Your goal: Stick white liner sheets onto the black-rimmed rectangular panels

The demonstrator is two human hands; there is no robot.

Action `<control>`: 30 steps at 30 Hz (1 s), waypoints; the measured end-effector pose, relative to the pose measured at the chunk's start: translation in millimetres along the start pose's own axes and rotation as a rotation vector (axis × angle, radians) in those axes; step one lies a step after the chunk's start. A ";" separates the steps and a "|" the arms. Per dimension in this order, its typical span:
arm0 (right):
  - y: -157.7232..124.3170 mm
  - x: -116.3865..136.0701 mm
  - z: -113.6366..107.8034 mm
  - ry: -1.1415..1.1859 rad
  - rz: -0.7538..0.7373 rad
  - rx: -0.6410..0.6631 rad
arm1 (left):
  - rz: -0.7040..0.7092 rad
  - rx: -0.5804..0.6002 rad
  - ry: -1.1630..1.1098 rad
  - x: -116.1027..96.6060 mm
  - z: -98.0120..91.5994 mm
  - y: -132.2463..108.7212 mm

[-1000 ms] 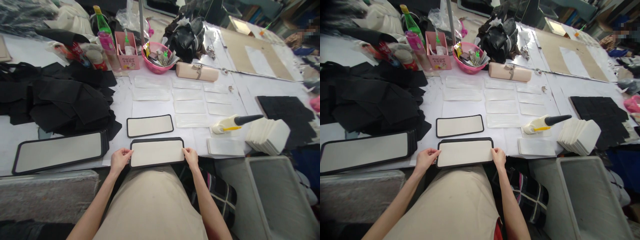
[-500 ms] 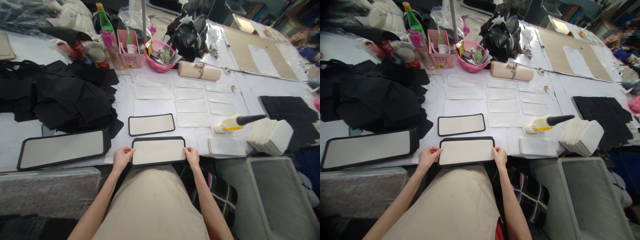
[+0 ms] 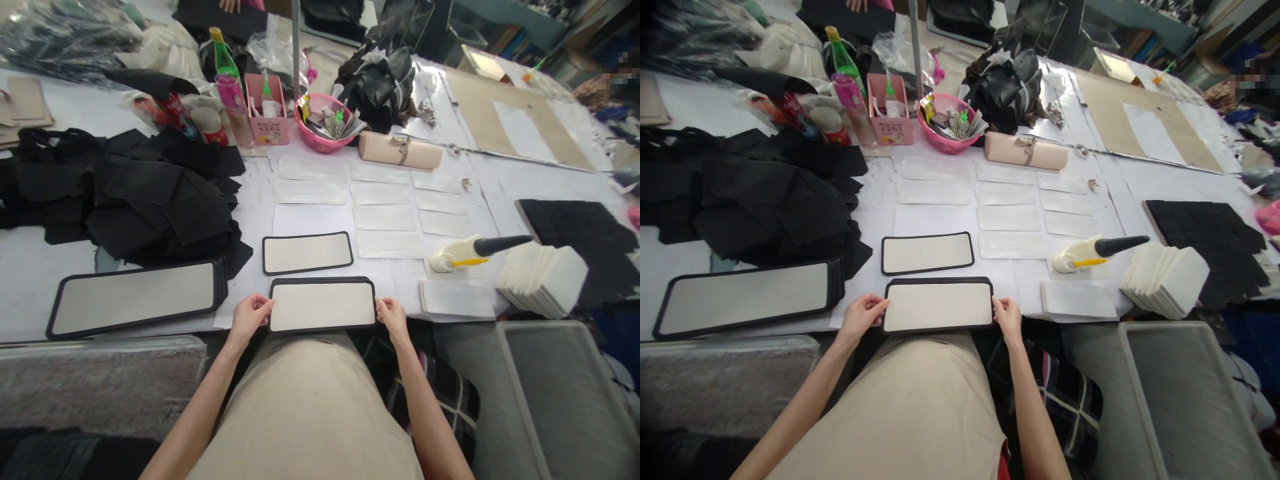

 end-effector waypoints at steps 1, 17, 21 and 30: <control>-4.2 0.8 -7.0 -0.024 -0.004 -0.039 | 0.019 -0.017 0.013 -4.4 -4.4 -2.8; -140.1 132.6 149.1 -0.510 -1.078 0.075 | 0.934 0.254 1.072 -81.0 120.4 -29.7; -108.0 110.6 119.7 -0.584 -1.003 0.024 | 0.905 0.254 1.054 -79.7 108.6 -29.2; -43.6 63.4 67.0 -0.593 -0.817 -0.115 | 0.856 0.222 1.005 -72.6 90.2 -24.3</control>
Point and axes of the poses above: each hand's wrist, its own y-axis towards the middle knuckle, its own z-axis out of the palm, x = y × z, the point moved 10 cm from there along y, towards the middle knuckle, and after that the axes turned 11 degrees about z, right-handed, at the moved point
